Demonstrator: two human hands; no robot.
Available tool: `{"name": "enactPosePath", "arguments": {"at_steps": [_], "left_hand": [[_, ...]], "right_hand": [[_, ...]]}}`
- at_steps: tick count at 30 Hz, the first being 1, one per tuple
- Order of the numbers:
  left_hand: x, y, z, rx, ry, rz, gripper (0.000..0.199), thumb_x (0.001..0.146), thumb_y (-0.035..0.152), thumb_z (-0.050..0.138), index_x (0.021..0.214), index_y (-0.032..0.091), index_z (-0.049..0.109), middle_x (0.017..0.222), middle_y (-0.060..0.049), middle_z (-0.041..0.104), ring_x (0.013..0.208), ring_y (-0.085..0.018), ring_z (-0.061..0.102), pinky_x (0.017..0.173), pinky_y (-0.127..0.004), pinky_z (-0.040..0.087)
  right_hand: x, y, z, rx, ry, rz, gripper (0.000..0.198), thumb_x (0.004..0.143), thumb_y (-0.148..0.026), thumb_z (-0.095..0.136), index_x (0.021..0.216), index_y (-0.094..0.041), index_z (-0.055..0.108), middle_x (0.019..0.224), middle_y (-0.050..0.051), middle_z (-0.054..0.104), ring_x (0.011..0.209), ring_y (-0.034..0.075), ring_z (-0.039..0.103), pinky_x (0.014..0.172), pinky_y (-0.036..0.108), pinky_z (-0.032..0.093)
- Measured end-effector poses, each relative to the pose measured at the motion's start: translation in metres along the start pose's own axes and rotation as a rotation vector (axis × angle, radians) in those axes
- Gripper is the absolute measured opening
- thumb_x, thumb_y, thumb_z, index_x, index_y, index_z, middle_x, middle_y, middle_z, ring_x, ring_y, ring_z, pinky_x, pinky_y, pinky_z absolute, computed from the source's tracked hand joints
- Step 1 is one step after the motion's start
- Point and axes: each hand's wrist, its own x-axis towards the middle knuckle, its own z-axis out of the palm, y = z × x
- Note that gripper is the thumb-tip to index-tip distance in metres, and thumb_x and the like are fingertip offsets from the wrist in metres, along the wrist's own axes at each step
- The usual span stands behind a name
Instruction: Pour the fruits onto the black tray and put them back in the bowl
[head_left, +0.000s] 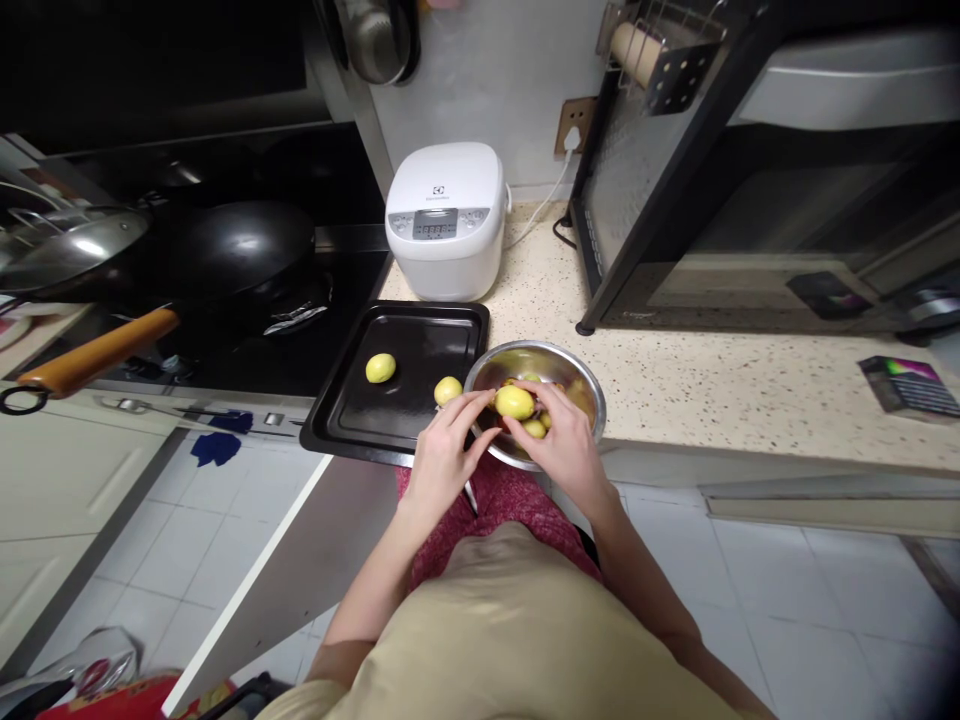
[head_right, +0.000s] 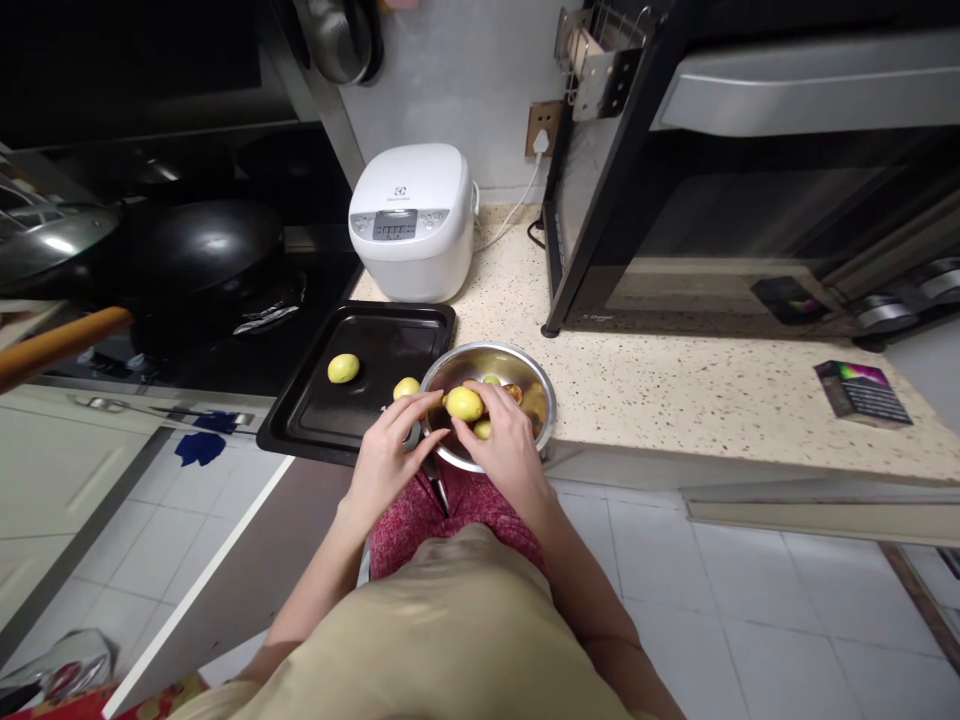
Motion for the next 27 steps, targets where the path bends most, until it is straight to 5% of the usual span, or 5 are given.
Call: {"name": "enactPosePath", "arguments": {"at_steps": [15, 27], "left_hand": [[0.001, -0.010, -0.007, 0.096, 0.024, 0.007, 0.033, 0.102, 0.026, 0.063, 0.135, 0.024, 0.062, 0.130, -0.008, 0.071, 0.120, -0.023, 0.068, 0.106, -0.040, 0.056], [0.004, -0.043, -0.028, 0.237, 0.104, -0.157, 0.036, 0.099, 0.027, 0.066, 0.134, 0.024, 0.063, 0.133, -0.009, 0.068, 0.122, -0.026, 0.067, 0.105, -0.043, 0.056]], "right_hand": [[0.003, 0.008, 0.005, -0.220, -0.010, 0.040, 0.031, 0.090, -0.025, 0.070, 0.120, -0.023, 0.064, 0.122, 0.012, 0.072, 0.112, 0.033, 0.068, 0.095, 0.048, 0.055], [-0.001, 0.008, 0.005, -0.226, -0.039, 0.018, 0.038, 0.087, -0.022, 0.073, 0.124, -0.023, 0.065, 0.125, 0.011, 0.072, 0.118, 0.035, 0.066, 0.098, 0.050, 0.055]]}}
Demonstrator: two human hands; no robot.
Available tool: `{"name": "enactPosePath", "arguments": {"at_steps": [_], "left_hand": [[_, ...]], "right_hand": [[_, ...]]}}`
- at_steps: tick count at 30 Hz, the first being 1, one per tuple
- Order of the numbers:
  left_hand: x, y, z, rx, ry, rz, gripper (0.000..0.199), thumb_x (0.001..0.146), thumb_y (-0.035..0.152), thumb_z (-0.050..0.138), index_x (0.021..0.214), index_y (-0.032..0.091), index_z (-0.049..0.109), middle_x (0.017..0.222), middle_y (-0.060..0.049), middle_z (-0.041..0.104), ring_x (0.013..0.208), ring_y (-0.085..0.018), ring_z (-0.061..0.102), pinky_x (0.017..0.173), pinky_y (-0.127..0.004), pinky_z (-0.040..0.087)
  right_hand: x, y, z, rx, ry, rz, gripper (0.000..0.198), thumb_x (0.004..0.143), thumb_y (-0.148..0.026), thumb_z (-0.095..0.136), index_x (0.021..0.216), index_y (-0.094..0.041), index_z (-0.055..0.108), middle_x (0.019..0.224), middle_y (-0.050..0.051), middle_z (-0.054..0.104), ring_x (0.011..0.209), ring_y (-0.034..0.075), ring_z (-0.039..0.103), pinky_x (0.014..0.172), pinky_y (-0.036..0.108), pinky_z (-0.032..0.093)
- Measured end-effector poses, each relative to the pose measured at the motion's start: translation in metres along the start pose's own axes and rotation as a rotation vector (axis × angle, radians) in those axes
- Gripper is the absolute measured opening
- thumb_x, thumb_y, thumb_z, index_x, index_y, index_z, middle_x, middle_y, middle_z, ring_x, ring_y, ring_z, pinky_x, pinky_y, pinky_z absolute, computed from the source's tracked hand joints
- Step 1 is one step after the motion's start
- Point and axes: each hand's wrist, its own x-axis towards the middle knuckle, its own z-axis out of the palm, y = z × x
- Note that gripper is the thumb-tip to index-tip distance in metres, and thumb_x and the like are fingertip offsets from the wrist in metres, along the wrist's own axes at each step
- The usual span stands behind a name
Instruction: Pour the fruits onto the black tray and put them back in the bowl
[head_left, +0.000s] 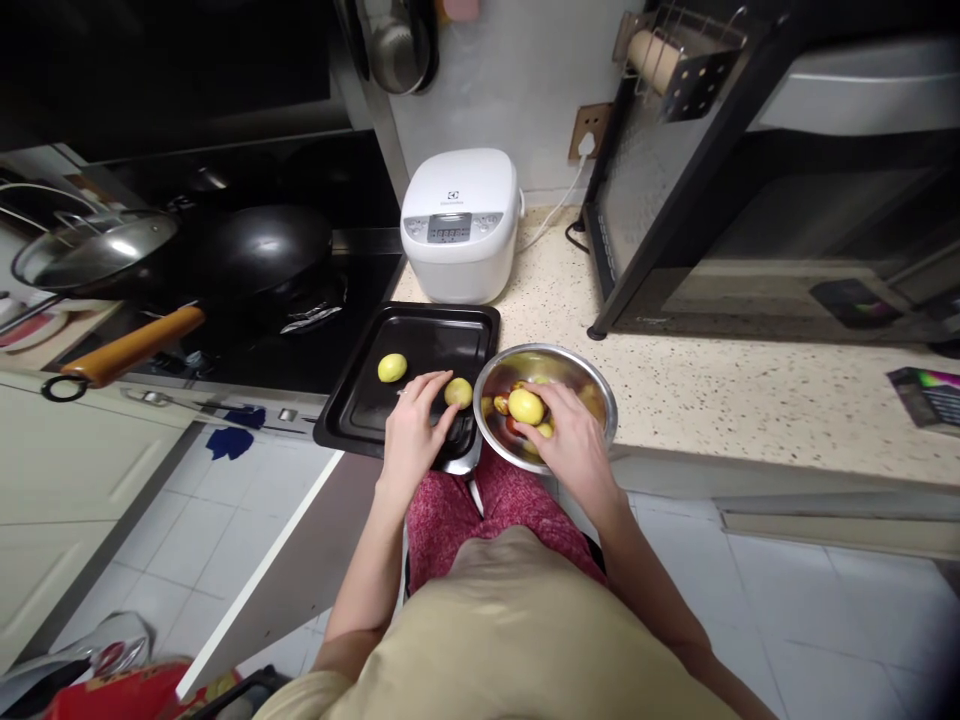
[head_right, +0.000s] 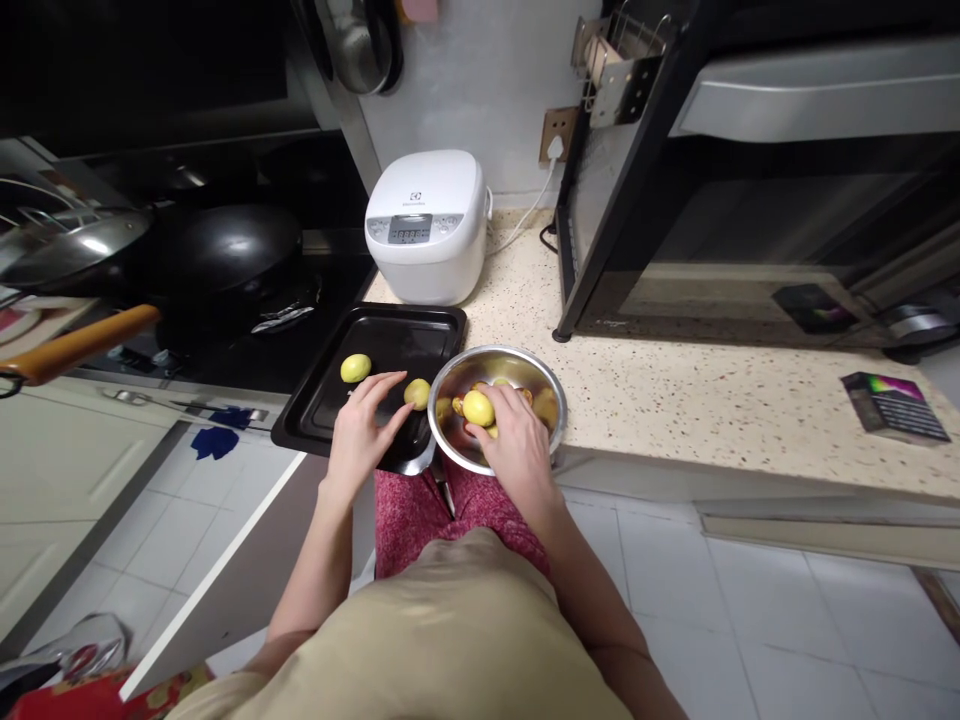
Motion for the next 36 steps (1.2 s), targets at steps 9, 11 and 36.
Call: {"name": "enactPosePath", "arguments": {"at_steps": [9, 11, 36], "left_hand": [[0.002, -0.012, 0.021, 0.022, -0.183, -0.037, 0.055, 0.096, 0.022, 0.069, 0.148, 0.024, 0.052, 0.149, -0.011, 0.058, 0.134, -0.030, 0.060, 0.111, -0.049, 0.053], [0.001, -0.012, 0.024, 0.019, -0.207, -0.042, 0.054, 0.097, 0.021, 0.067, 0.149, 0.024, 0.051, 0.150, -0.011, 0.057, 0.135, -0.030, 0.060, 0.112, -0.050, 0.052], [0.003, -0.012, 0.021, -0.185, -0.001, 0.003, 0.038, 0.094, 0.020, 0.067, 0.132, 0.021, 0.062, 0.128, -0.011, 0.065, 0.117, -0.025, 0.066, 0.098, -0.041, 0.061]], "right_hand": [[0.002, 0.001, 0.001, -0.001, 0.028, -0.031, 0.032, 0.089, -0.019, 0.064, 0.121, -0.021, 0.065, 0.121, 0.012, 0.071, 0.114, 0.033, 0.067, 0.097, 0.049, 0.055], [0.004, -0.001, 0.000, -0.002, 0.046, -0.020, 0.031, 0.090, -0.018, 0.062, 0.121, -0.022, 0.065, 0.122, 0.013, 0.071, 0.114, 0.033, 0.067, 0.096, 0.049, 0.055], [-0.001, -0.001, -0.005, -0.017, 0.010, 0.021, 0.038, 0.089, -0.027, 0.072, 0.126, -0.024, 0.066, 0.129, 0.011, 0.071, 0.118, 0.034, 0.067, 0.099, 0.050, 0.056]]}}
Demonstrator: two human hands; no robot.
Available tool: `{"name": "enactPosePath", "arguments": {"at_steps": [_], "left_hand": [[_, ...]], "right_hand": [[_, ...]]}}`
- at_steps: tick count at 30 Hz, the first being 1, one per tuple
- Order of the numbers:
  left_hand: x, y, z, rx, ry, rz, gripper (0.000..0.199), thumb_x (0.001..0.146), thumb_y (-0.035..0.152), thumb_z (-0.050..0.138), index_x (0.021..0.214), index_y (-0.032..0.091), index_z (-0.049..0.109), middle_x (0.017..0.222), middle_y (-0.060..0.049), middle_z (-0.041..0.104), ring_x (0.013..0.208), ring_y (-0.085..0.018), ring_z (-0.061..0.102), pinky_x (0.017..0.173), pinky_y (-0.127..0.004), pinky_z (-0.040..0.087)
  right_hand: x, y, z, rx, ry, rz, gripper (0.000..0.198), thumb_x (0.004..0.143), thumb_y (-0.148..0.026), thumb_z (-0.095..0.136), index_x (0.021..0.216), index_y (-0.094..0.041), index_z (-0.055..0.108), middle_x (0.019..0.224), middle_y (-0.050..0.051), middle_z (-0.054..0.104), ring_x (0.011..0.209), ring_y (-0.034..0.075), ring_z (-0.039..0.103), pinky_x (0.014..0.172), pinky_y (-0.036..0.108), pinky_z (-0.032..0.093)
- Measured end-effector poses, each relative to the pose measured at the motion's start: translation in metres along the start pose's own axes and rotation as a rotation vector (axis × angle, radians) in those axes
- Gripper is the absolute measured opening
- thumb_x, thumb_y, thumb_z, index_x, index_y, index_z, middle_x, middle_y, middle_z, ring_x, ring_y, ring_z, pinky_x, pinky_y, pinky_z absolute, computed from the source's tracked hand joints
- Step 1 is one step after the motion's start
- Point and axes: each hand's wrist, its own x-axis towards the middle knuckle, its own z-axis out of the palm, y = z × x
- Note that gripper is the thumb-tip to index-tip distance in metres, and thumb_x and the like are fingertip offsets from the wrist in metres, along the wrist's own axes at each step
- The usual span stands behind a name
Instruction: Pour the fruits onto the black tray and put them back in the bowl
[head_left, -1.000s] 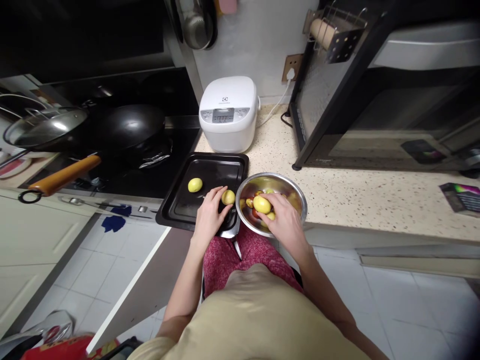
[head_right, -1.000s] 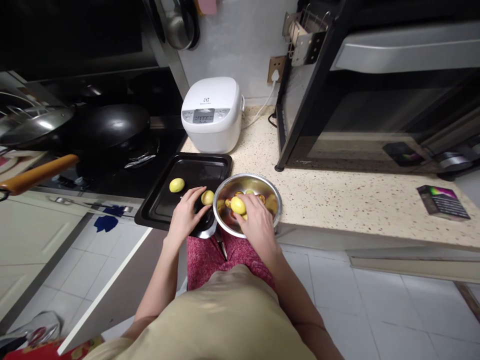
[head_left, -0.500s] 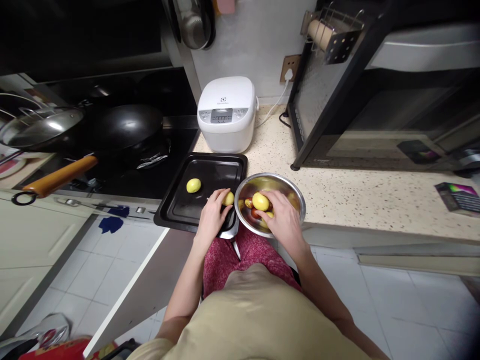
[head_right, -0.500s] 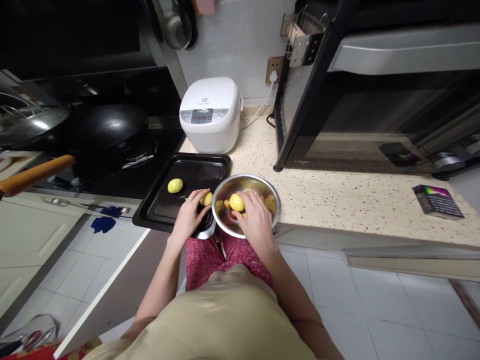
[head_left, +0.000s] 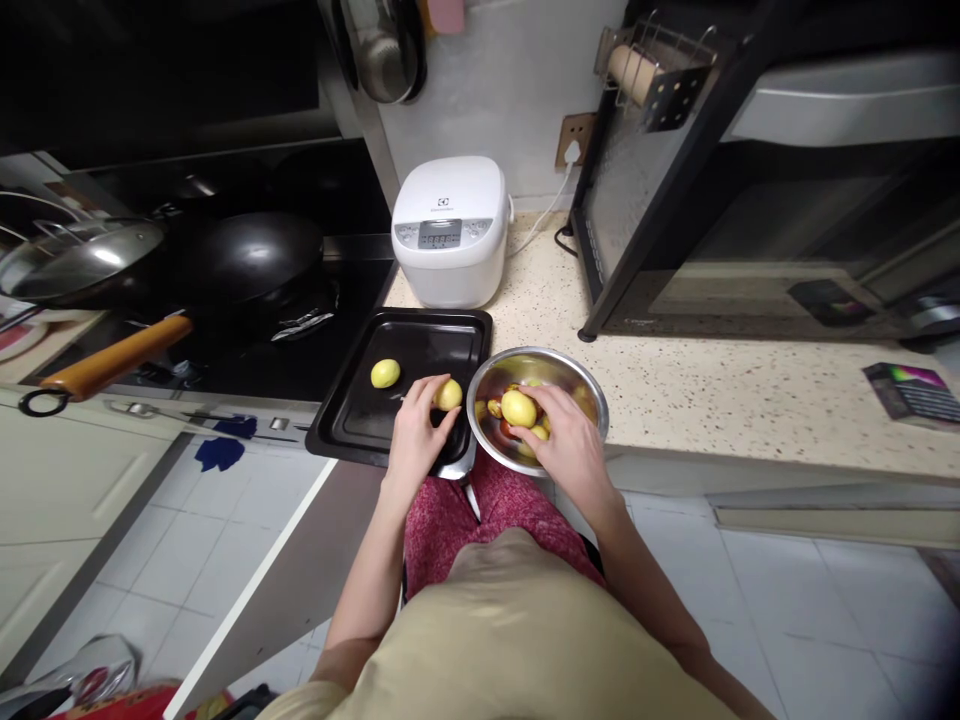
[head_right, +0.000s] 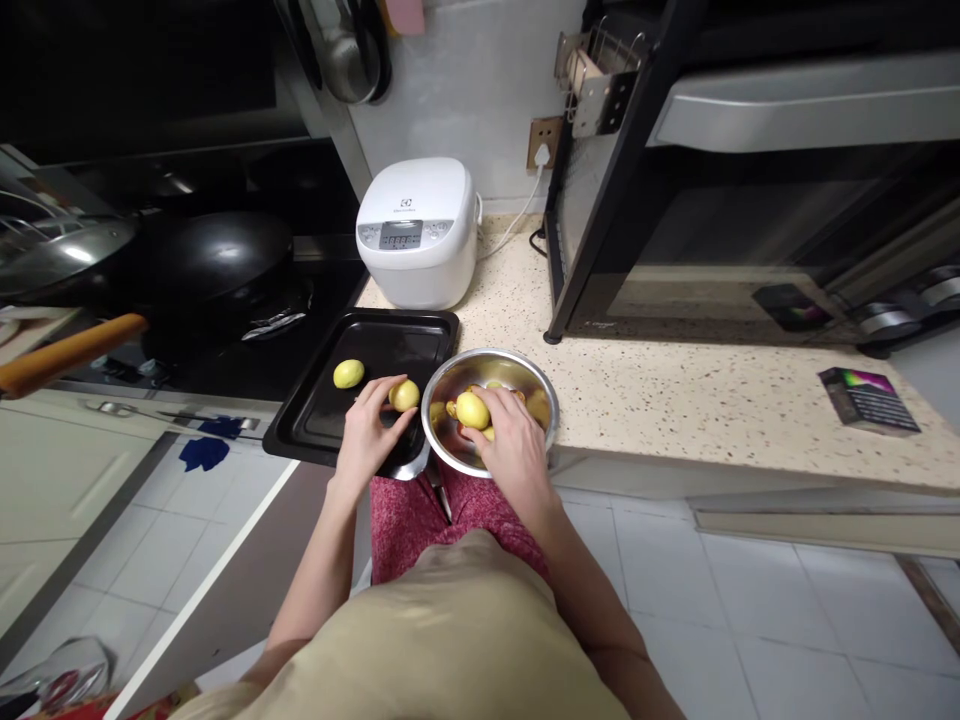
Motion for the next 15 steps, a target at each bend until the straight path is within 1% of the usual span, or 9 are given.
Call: {"name": "enactPosePath", "arguments": {"at_steps": [3, 6, 10, 13, 15], "left_hand": [[-0.001, 0.012, -0.005, -0.008, 0.067, 0.033, 0.037, 0.095, 0.023, 0.067, 0.132, 0.022, 0.062, 0.128, -0.010, 0.066, 0.118, -0.024, 0.066, 0.099, -0.040, 0.061], [-0.002, 0.025, -0.009, -0.038, 0.085, 0.050, 0.036, 0.096, 0.025, 0.067, 0.132, 0.023, 0.063, 0.131, -0.010, 0.066, 0.122, -0.025, 0.066, 0.101, -0.039, 0.061], [0.006, 0.037, -0.010, -0.088, 0.018, 0.081, 0.038, 0.098, 0.026, 0.066, 0.135, 0.024, 0.063, 0.136, -0.010, 0.066, 0.126, -0.025, 0.065, 0.102, -0.039, 0.061], [0.021, 0.041, -0.006, -0.126, -0.068, 0.151, 0.040, 0.099, 0.026, 0.065, 0.138, 0.024, 0.062, 0.142, -0.011, 0.065, 0.132, -0.026, 0.062, 0.106, -0.042, 0.058], [0.033, 0.043, 0.000, -0.178, -0.132, 0.207, 0.040, 0.098, 0.026, 0.065, 0.138, 0.023, 0.062, 0.142, -0.011, 0.066, 0.132, -0.026, 0.063, 0.106, -0.042, 0.058]], "right_hand": [[0.000, 0.001, -0.005, 0.042, 0.030, 0.003, 0.034, 0.093, -0.032, 0.068, 0.126, -0.024, 0.067, 0.127, 0.011, 0.072, 0.118, 0.032, 0.067, 0.099, 0.049, 0.055], [0.001, 0.004, -0.009, 0.067, 0.080, -0.001, 0.030, 0.096, -0.035, 0.063, 0.123, -0.023, 0.068, 0.122, 0.011, 0.073, 0.115, 0.032, 0.068, 0.100, 0.049, 0.054], [0.002, 0.010, -0.014, 0.069, 0.136, 0.018, 0.027, 0.097, -0.035, 0.061, 0.120, -0.022, 0.069, 0.121, 0.011, 0.073, 0.114, 0.032, 0.068, 0.101, 0.050, 0.054], [0.001, 0.014, -0.017, 0.082, 0.160, 0.042, 0.026, 0.098, -0.036, 0.060, 0.119, -0.024, 0.069, 0.121, 0.011, 0.073, 0.114, 0.032, 0.067, 0.102, 0.050, 0.054], [0.001, 0.015, -0.019, 0.094, 0.172, 0.040, 0.025, 0.098, -0.035, 0.060, 0.118, -0.024, 0.069, 0.120, 0.011, 0.073, 0.114, 0.031, 0.068, 0.101, 0.050, 0.055]]}}
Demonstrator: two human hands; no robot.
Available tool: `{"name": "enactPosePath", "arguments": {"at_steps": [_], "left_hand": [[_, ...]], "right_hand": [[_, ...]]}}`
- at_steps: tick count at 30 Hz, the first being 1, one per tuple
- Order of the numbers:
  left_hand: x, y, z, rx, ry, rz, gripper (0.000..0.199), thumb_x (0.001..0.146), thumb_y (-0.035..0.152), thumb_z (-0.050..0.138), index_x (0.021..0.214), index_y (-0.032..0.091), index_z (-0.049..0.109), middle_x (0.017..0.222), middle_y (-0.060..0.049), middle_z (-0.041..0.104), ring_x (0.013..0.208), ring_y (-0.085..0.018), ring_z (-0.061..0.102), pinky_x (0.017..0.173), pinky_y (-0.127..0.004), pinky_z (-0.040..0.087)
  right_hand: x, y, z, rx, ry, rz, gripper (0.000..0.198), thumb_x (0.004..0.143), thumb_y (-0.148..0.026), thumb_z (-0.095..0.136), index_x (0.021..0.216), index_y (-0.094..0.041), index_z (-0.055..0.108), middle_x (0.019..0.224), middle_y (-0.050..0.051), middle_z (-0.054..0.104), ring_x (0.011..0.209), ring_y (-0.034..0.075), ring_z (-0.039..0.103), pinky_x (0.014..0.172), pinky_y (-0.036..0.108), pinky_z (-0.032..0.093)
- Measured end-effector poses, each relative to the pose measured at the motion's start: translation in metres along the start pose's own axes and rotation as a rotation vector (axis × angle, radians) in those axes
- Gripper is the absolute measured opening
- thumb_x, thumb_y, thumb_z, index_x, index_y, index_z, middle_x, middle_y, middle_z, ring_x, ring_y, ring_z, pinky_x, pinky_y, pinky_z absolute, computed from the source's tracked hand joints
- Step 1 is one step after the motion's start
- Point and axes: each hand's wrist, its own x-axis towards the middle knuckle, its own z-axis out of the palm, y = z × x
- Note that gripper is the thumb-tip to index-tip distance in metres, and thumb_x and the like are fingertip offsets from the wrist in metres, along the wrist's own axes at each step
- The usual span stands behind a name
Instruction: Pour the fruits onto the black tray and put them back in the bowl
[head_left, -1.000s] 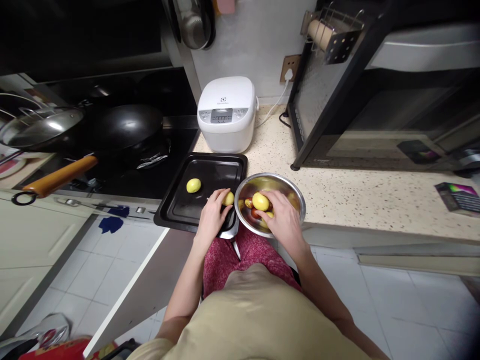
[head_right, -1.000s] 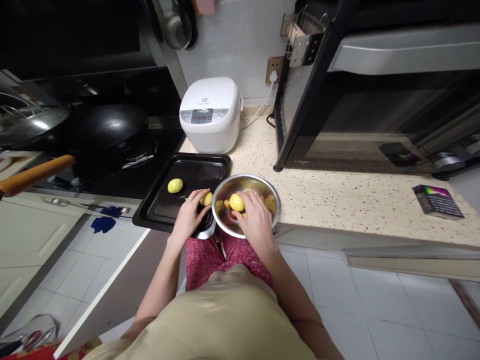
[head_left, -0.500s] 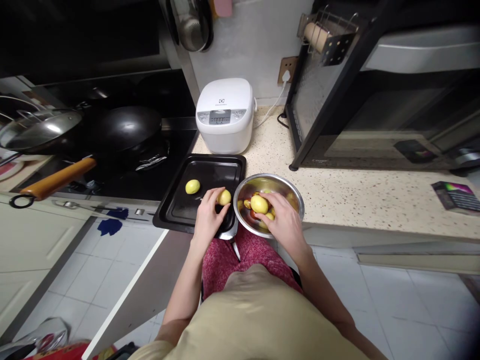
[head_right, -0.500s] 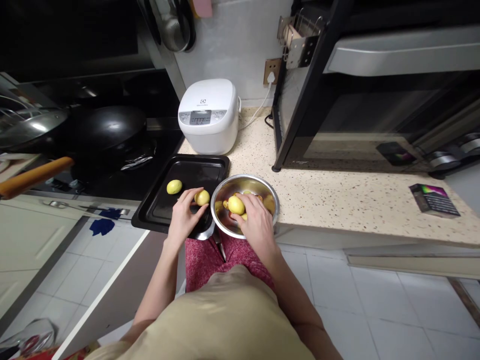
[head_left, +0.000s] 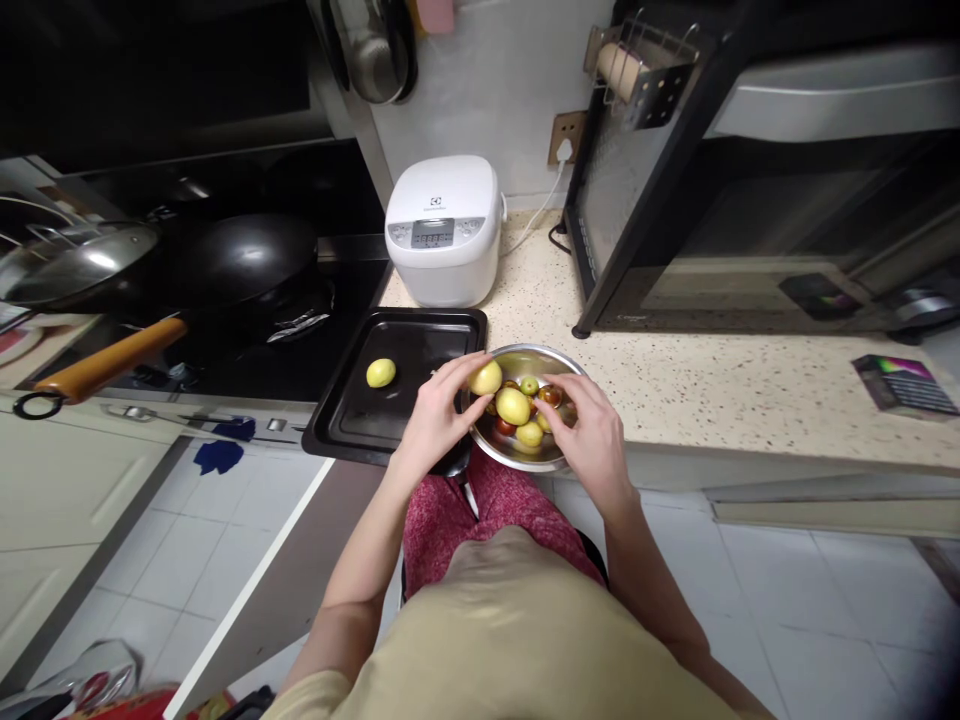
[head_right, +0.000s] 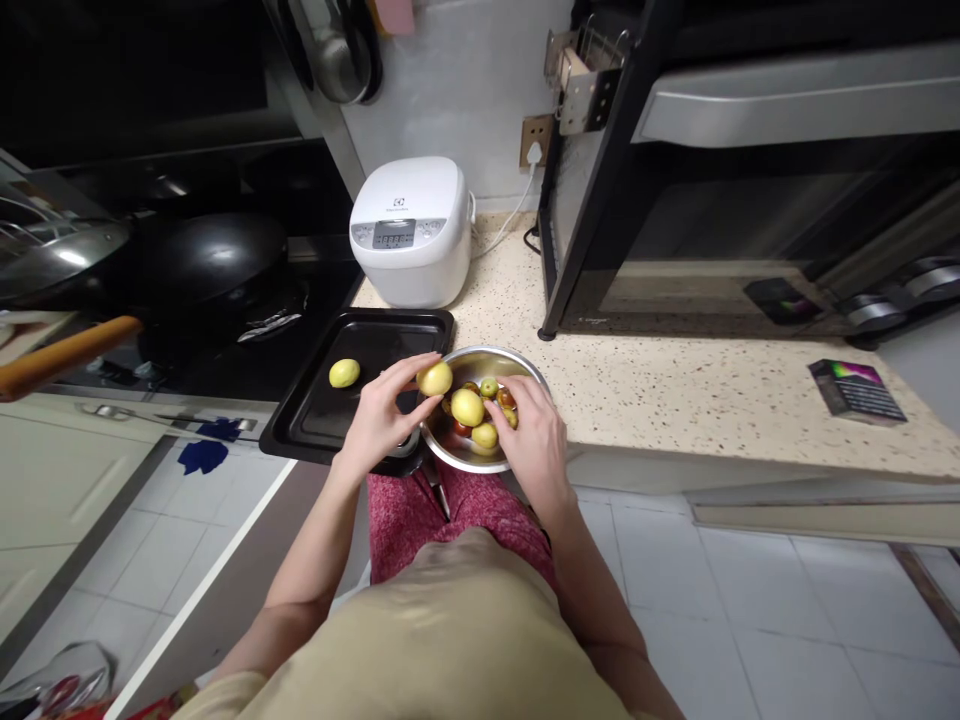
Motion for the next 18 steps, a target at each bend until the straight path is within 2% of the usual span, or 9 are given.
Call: {"name": "enactPosePath", "arguments": {"at_steps": [5, 8, 10, 15, 18], "left_hand": [[0.023, 0.003, 0.016, -0.147, -0.112, 0.029, 0.043, 0.095, 0.029, 0.070, 0.137, 0.021, 0.064, 0.138, -0.012, 0.069, 0.124, -0.026, 0.068, 0.097, -0.038, 0.062], [0.025, 0.010, 0.025, -0.168, -0.110, 0.001, 0.043, 0.094, 0.031, 0.073, 0.135, 0.020, 0.065, 0.136, -0.012, 0.069, 0.122, -0.026, 0.069, 0.093, -0.036, 0.064], [0.024, 0.014, 0.030, -0.168, -0.080, -0.008, 0.043, 0.093, 0.033, 0.075, 0.133, 0.020, 0.066, 0.134, -0.013, 0.070, 0.119, -0.026, 0.070, 0.091, -0.036, 0.064], [0.019, 0.020, 0.040, -0.180, -0.029, 0.005, 0.042, 0.092, 0.037, 0.077, 0.129, 0.019, 0.066, 0.126, -0.012, 0.070, 0.115, -0.025, 0.070, 0.096, -0.037, 0.062], [0.013, 0.020, 0.041, -0.194, -0.031, 0.005, 0.041, 0.094, 0.036, 0.074, 0.130, 0.020, 0.065, 0.127, -0.012, 0.069, 0.118, -0.025, 0.069, 0.103, -0.039, 0.059]], "right_hand": [[0.000, -0.001, -0.003, 0.062, -0.042, -0.086, 0.034, 0.095, -0.032, 0.063, 0.129, -0.026, 0.065, 0.127, 0.010, 0.071, 0.121, 0.030, 0.066, 0.104, 0.050, 0.055], [0.001, -0.002, -0.001, 0.082, -0.061, -0.089, 0.042, 0.095, -0.031, 0.064, 0.136, -0.026, 0.060, 0.132, 0.011, 0.068, 0.126, 0.030, 0.064, 0.109, 0.052, 0.053], [0.001, -0.004, 0.002, 0.089, -0.060, -0.063, 0.045, 0.094, -0.030, 0.064, 0.138, -0.026, 0.059, 0.132, 0.011, 0.068, 0.124, 0.030, 0.065, 0.106, 0.052, 0.055], [0.004, -0.008, 0.008, 0.107, -0.013, -0.078, 0.046, 0.089, -0.021, 0.063, 0.135, -0.024, 0.061, 0.126, 0.011, 0.068, 0.119, 0.029, 0.066, 0.102, 0.048, 0.057], [0.010, -0.003, 0.008, 0.116, -0.046, -0.065, 0.044, 0.087, -0.021, 0.063, 0.131, -0.023, 0.062, 0.125, 0.012, 0.069, 0.118, 0.030, 0.067, 0.102, 0.049, 0.057]]}}
